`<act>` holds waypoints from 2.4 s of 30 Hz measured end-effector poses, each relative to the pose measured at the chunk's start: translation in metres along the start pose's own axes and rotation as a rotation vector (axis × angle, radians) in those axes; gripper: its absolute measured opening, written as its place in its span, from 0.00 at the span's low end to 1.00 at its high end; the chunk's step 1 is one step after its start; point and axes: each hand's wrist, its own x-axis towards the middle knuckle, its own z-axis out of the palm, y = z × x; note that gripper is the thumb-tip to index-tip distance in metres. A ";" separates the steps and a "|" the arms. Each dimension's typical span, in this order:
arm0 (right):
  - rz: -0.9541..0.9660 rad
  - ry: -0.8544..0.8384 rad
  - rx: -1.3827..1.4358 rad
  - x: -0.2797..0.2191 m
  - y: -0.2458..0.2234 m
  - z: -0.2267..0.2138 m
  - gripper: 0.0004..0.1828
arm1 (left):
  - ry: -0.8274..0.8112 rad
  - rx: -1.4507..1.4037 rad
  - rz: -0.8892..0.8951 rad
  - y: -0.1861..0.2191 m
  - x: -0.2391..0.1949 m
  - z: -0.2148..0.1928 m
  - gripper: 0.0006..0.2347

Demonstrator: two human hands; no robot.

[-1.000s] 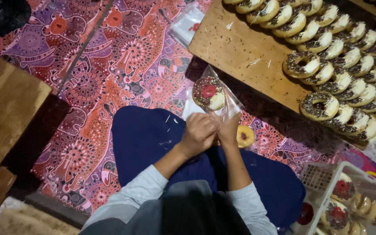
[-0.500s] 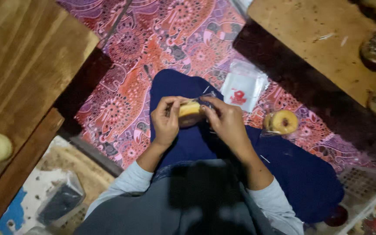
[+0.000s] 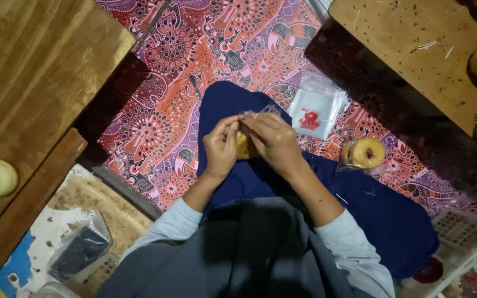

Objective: The person sits on the floor and repeatedly picks up donuts from a wooden board, places them into clear plastic bags, and then places the packaged donuts into a white plastic crate.

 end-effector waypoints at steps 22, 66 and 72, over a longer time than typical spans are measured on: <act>0.747 -0.142 0.793 -0.109 0.062 0.024 0.35 | 0.087 -0.134 0.029 0.030 -0.008 0.014 0.07; 0.895 0.227 0.508 -0.155 0.177 0.037 0.25 | -0.347 0.178 0.192 -0.028 0.001 0.077 0.02; 0.972 0.327 0.096 -0.209 0.219 -0.058 0.23 | -0.569 0.329 0.317 -0.109 0.071 0.193 0.13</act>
